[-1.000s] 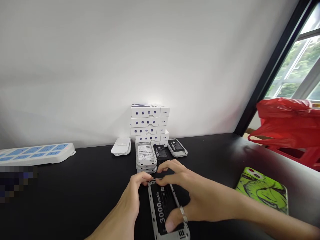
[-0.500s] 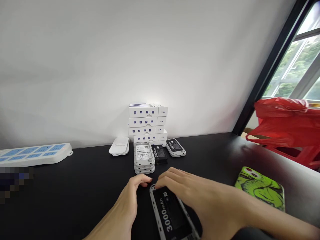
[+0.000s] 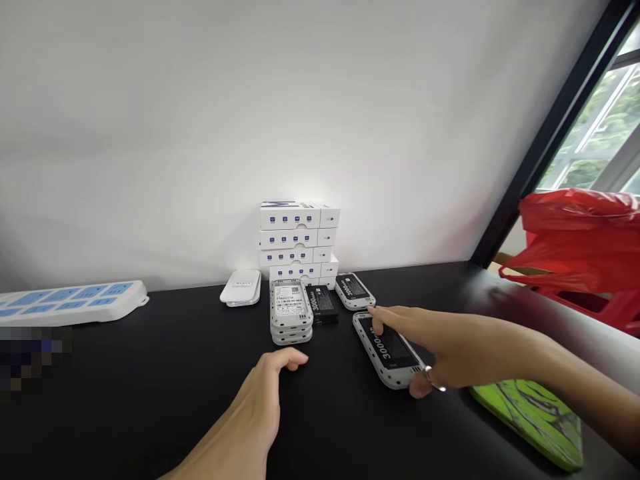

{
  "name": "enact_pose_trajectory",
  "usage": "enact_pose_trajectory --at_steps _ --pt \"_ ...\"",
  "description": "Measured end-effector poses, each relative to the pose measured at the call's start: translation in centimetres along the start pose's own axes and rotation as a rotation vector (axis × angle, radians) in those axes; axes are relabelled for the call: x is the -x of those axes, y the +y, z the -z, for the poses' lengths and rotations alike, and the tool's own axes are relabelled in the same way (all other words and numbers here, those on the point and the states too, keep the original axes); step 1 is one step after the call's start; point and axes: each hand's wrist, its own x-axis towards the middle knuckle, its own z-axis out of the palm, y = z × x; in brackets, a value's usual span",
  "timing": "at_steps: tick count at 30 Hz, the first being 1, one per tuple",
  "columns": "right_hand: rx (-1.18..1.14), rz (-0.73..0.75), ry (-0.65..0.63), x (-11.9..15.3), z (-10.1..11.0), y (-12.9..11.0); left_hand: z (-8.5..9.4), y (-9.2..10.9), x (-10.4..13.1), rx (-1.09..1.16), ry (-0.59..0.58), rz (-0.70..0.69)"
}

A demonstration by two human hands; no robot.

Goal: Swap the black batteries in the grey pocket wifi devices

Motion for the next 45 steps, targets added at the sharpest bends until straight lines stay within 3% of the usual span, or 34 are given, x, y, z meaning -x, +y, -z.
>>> enact_pose_trajectory --at_steps 3,7,9,12,15,21,26,31,37,41,45 --pt "0.003 0.038 0.063 0.2 -0.5 0.2 -0.3 0.1 0.1 -0.006 0.078 0.001" --pt "0.012 0.104 0.112 0.0 -0.1 0.1 -0.2 0.4 0.3 -0.020 0.011 -0.055" --pt "-0.014 0.168 0.118 -0.7 0.5 -0.8 -0.1 1.1 0.5 -0.026 0.024 -0.020" --pt "-0.042 0.346 0.186 -2.9 1.6 -3.0 0.0 2.4 0.9 0.001 0.074 0.111" --pt "-0.051 0.519 0.248 -6.0 2.1 -5.1 0.2 3.2 1.1 0.038 0.051 0.157" --pt "-0.078 0.514 0.227 -10.0 1.6 -6.3 0.1 2.3 0.9 0.032 0.068 0.096" --pt "-0.190 0.447 0.160 -8.8 1.3 -5.8 0.2 1.9 0.7 -0.051 0.142 -0.060" --pt "-0.216 0.391 0.242 -4.0 -0.4 -4.9 0.4 2.3 0.7 -0.078 0.280 -0.025" --pt "-0.172 0.448 0.115 0.0 -4.4 -5.3 -1.1 -1.2 0.1 0.052 0.162 -0.265" --pt "-0.224 0.523 0.076 -1.1 -3.0 -4.7 -1.2 -1.7 0.1 0.039 0.009 -0.194" --pt "-0.133 0.453 0.262 -4.9 0.0 -2.7 -0.1 -0.3 0.1 0.022 -0.022 -0.129"
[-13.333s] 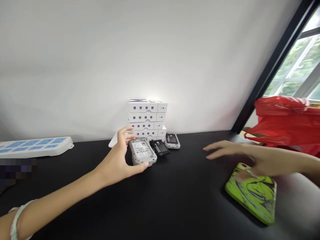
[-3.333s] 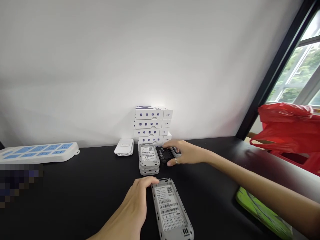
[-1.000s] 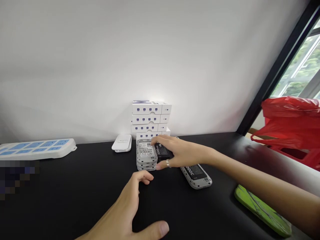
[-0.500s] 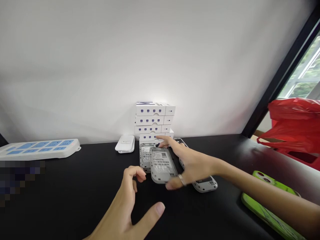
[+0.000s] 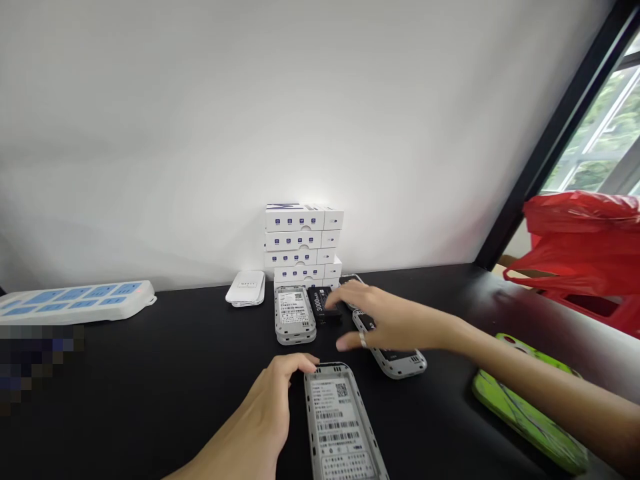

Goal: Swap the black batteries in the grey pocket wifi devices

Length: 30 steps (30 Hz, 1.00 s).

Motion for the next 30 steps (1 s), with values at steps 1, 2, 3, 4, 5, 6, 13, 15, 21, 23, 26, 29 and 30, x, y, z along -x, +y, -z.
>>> enact_pose_trajectory --at_steps 1,2,3,4,5,6,13,15,21,23,26,29,30 --pt "0.067 -0.007 0.022 -0.8 0.3 0.8 0.2 0.2 0.0 0.004 -0.001 -0.004" --pt "0.112 -0.014 0.020 -1.5 0.5 1.5 0.3 0.2 -0.1 0.007 0.004 -0.016" --pt "0.141 -0.024 0.006 -2.1 0.6 1.9 0.2 0.1 -0.1 0.006 0.010 -0.027" --pt "0.152 -0.043 -0.014 -2.5 0.5 2.2 0.1 -0.2 0.0 0.001 0.014 -0.035" --pt "0.152 -0.073 -0.035 -2.8 0.4 2.3 -0.1 -0.6 0.0 -0.005 0.015 -0.046" --pt "0.147 -0.105 -0.050 -2.9 0.3 2.3 -0.4 -1.1 0.1 -0.009 0.018 -0.058" --pt "0.120 -0.222 0.016 -0.7 0.0 1.8 -1.2 -1.9 0.4 0.007 0.036 -0.065" --pt "0.102 -0.274 0.058 0.5 -0.1 1.5 -0.7 -1.3 0.2 0.021 0.009 -0.030" --pt "-0.044 -0.147 0.029 4.0 -2.5 -1.7 -1.3 -1.3 -0.8 0.034 0.123 -0.006" --pt "-0.113 -0.137 -0.028 4.3 -3.3 -2.8 -2.0 -1.6 -0.9 0.027 0.192 -0.006" --pt "-0.213 -0.125 -0.101 4.2 -3.5 -3.5 -2.6 -1.7 -1.0 0.024 0.229 -0.004" --pt "-0.214 -0.092 -0.162 4.4 -2.9 -4.1 -2.6 -1.8 -0.8 0.033 0.210 -0.029" --pt "-0.169 -0.084 -0.193 4.5 -2.8 -4.4 -2.5 -1.9 -0.7 0.036 0.198 -0.038"
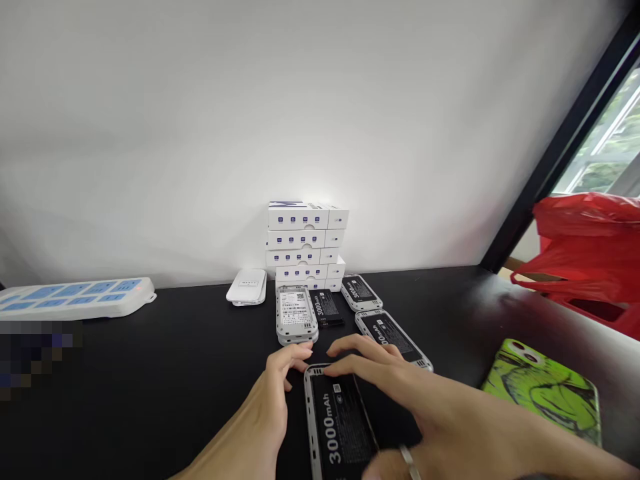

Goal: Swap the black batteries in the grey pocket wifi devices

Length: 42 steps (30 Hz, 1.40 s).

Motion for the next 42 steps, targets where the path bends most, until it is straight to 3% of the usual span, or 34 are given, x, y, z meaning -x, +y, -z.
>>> enact_pose_trajectory --at_steps 7,11,18,22,27,32,36,42 --pt "0.327 0.059 -0.050 0.7 -0.9 -2.1 1.2 0.0 0.2 0.009 -0.099 -0.021" --pt "0.189 0.033 -0.088 0.7 -0.8 -1.9 1.8 0.7 0.3 -0.021 -0.151 -0.055" --pt "-0.166 -0.041 0.143 0.2 -1.3 -0.4 1.9 0.9 0.5 -0.063 -0.170 -0.068" --pt "-0.194 -0.087 0.172 0.1 -1.6 -0.7 1.9 0.9 0.5 -0.058 -0.187 -0.047" --pt "-0.217 -0.012 0.237 -0.1 -1.6 -0.6 2.0 1.2 0.4 -0.051 -0.213 -0.005" --pt "-0.226 0.055 0.292 -1.6 -1.7 1.0 2.3 1.8 0.1 -0.087 -0.242 0.002" --pt "-0.183 0.094 0.259 -1.8 -1.8 1.1 2.2 2.2 0.1 -0.102 -0.228 -0.034" --pt "0.149 0.068 0.094 -0.1 -1.8 -1.1 2.3 2.7 0.0 -0.112 -0.210 -0.021"
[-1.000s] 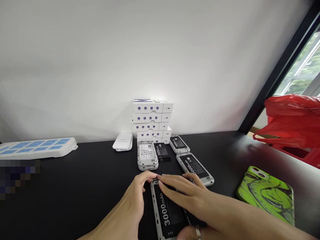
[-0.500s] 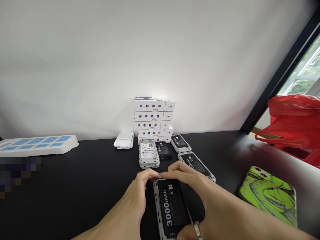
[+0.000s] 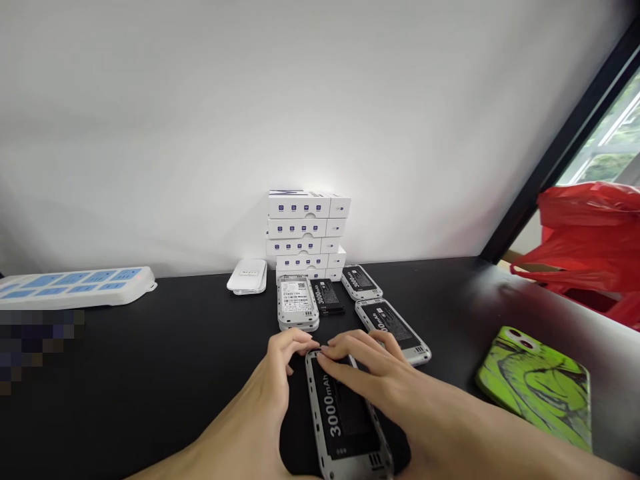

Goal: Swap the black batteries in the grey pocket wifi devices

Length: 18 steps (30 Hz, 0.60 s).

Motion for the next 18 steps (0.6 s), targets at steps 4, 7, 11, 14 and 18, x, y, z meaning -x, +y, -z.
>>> enact_pose_trajectory --at_steps 4,7,11,14,18 --pt "0.027 0.017 0.012 0.3 -0.5 0.0 0.2 0.3 0.0 -0.003 -0.003 0.066" --pt "-0.053 0.068 0.067 0.4 -0.2 0.5 -0.2 -0.5 0.1 0.027 0.009 0.048" --pt "-0.120 0.051 0.047 0.5 3.5 2.6 -1.2 -2.2 0.1 0.076 0.056 -0.060" --pt "-0.045 -0.052 0.038 -0.1 7.0 6.3 -1.3 -2.5 0.1 0.120 0.045 -0.084" --pt "0.011 -0.124 0.168 -2.5 9.0 11.9 -0.3 -0.9 0.1 0.108 0.026 -0.013"
